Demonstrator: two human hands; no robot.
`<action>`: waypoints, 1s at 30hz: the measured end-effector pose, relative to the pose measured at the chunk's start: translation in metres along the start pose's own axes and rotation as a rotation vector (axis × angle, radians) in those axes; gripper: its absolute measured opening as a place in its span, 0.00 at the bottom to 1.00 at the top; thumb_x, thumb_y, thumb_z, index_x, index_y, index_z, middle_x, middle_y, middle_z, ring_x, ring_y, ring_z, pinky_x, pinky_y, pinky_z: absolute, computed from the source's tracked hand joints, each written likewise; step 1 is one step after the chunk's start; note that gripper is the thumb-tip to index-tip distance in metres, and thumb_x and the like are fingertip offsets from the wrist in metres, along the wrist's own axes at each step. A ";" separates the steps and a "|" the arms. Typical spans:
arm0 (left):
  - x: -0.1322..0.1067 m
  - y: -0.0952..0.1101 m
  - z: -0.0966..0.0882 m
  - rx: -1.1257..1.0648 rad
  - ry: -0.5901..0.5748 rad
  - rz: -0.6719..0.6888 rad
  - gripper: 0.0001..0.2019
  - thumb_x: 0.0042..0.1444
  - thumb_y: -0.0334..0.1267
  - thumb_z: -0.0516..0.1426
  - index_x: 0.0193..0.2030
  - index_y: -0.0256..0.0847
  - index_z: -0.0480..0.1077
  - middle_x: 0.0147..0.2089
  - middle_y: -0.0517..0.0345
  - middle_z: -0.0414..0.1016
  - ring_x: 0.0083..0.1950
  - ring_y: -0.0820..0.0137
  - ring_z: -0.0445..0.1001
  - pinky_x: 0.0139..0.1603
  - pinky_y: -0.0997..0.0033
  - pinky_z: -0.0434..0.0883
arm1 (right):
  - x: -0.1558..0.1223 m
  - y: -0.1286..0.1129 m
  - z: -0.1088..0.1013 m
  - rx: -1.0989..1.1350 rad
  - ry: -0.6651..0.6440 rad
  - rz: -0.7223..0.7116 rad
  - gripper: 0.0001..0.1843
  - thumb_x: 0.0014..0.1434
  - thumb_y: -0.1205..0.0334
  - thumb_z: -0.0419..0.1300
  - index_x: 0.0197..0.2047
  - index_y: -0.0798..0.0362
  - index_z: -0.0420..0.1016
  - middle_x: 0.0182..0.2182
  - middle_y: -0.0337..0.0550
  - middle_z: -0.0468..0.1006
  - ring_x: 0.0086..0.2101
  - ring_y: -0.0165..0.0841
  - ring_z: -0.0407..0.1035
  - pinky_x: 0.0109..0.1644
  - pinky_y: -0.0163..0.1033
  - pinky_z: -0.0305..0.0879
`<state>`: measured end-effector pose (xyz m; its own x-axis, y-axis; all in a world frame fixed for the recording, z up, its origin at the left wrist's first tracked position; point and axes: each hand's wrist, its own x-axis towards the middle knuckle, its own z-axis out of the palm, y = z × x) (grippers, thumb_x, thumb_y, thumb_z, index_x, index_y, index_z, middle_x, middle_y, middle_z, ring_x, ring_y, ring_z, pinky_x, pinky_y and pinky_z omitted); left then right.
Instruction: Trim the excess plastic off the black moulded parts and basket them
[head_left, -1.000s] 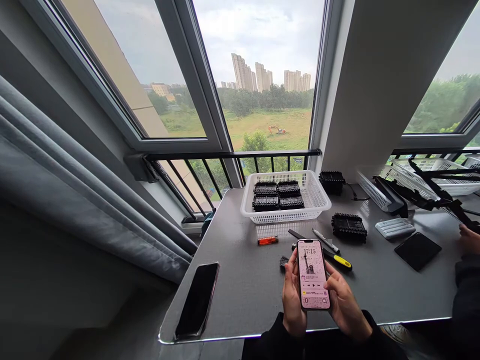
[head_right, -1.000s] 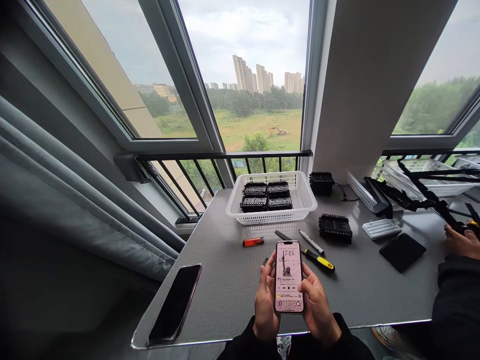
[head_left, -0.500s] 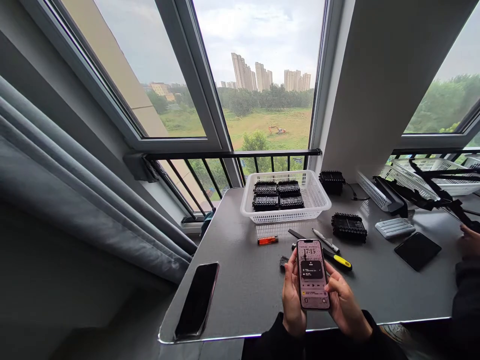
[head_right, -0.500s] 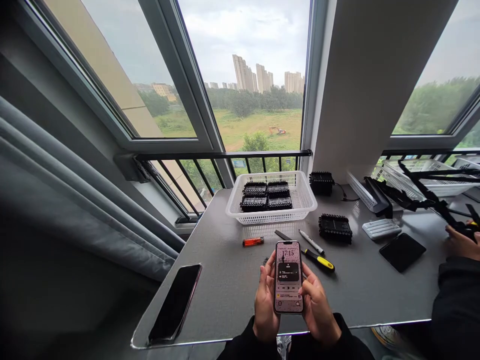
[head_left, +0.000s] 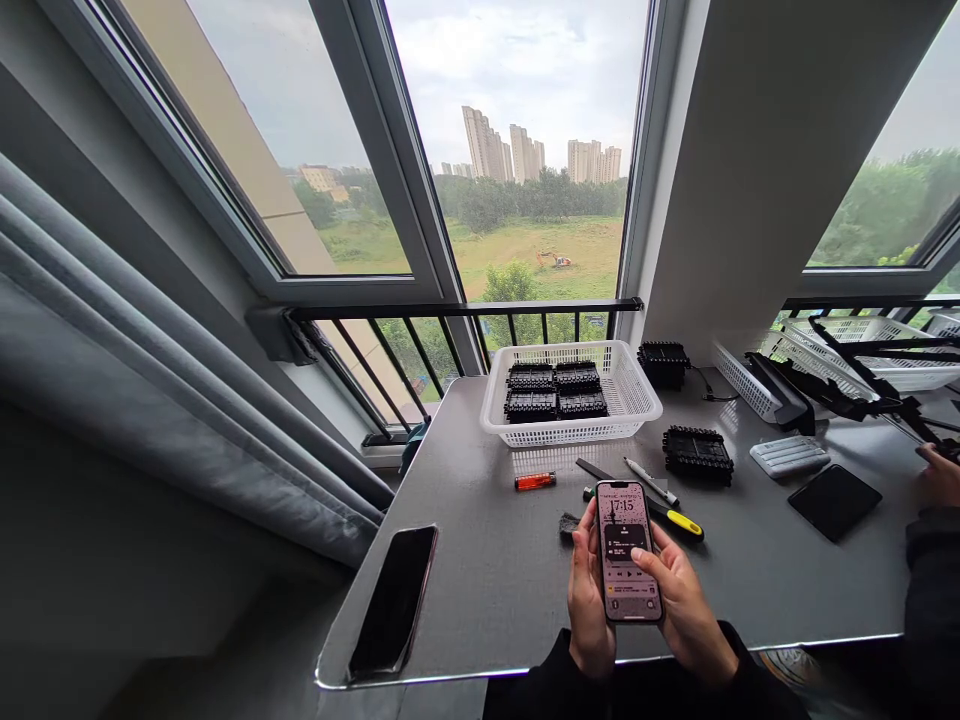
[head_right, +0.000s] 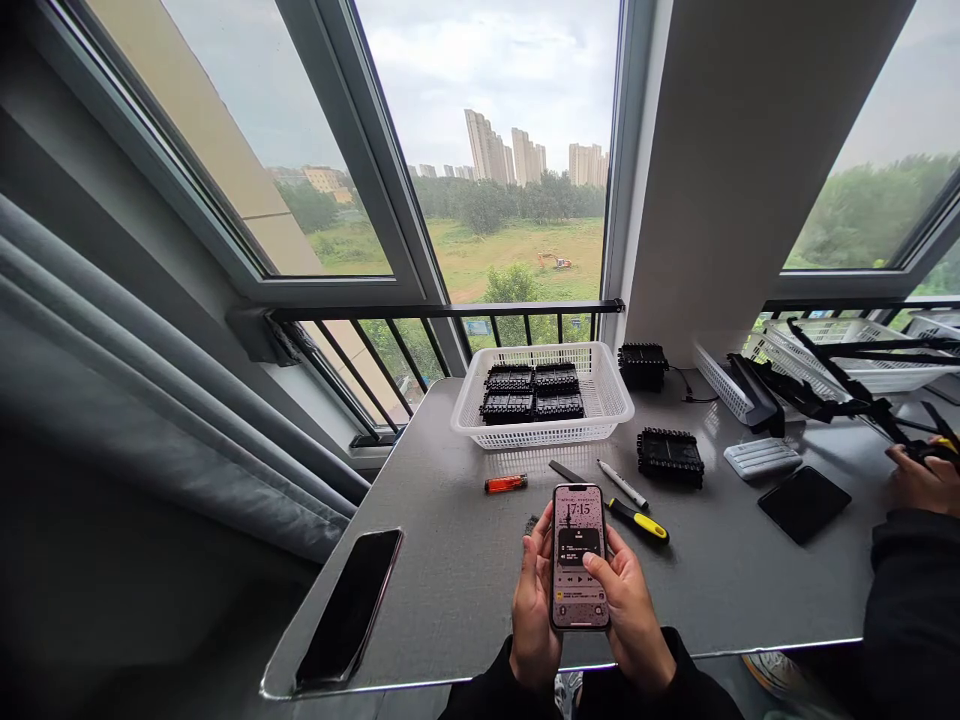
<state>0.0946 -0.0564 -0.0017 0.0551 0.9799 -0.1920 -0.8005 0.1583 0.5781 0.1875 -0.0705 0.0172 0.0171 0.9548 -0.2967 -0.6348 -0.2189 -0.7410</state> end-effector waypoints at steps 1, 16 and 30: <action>0.000 0.000 0.000 0.003 0.000 0.000 0.30 0.57 0.59 0.53 0.61 0.43 0.68 0.59 0.45 0.73 0.63 0.54 0.68 0.66 0.54 0.62 | 0.000 0.000 0.000 0.008 0.002 0.005 0.36 0.46 0.57 0.72 0.58 0.51 0.70 0.42 0.48 0.81 0.44 0.45 0.75 0.50 0.50 0.69; 0.002 0.001 -0.001 0.001 -0.034 0.021 0.30 0.57 0.59 0.54 0.60 0.43 0.69 0.59 0.46 0.73 0.64 0.54 0.67 0.66 0.55 0.61 | 0.001 0.000 -0.008 0.049 0.159 0.066 0.31 0.48 0.53 0.69 0.56 0.49 0.73 0.43 0.42 0.82 0.45 0.44 0.74 0.48 0.46 0.71; 0.004 -0.002 -0.006 0.059 -0.058 0.017 0.30 0.59 0.58 0.53 0.62 0.44 0.66 0.62 0.47 0.70 0.66 0.55 0.63 0.69 0.55 0.56 | 0.002 -0.004 -0.010 0.104 0.130 0.098 0.28 0.50 0.53 0.68 0.54 0.50 0.75 0.42 0.42 0.82 0.45 0.44 0.74 0.48 0.45 0.70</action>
<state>0.0931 -0.0538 -0.0085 0.0777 0.9876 -0.1366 -0.7649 0.1469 0.6271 0.1978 -0.0700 0.0139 0.0468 0.8945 -0.4445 -0.7146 -0.2810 -0.6406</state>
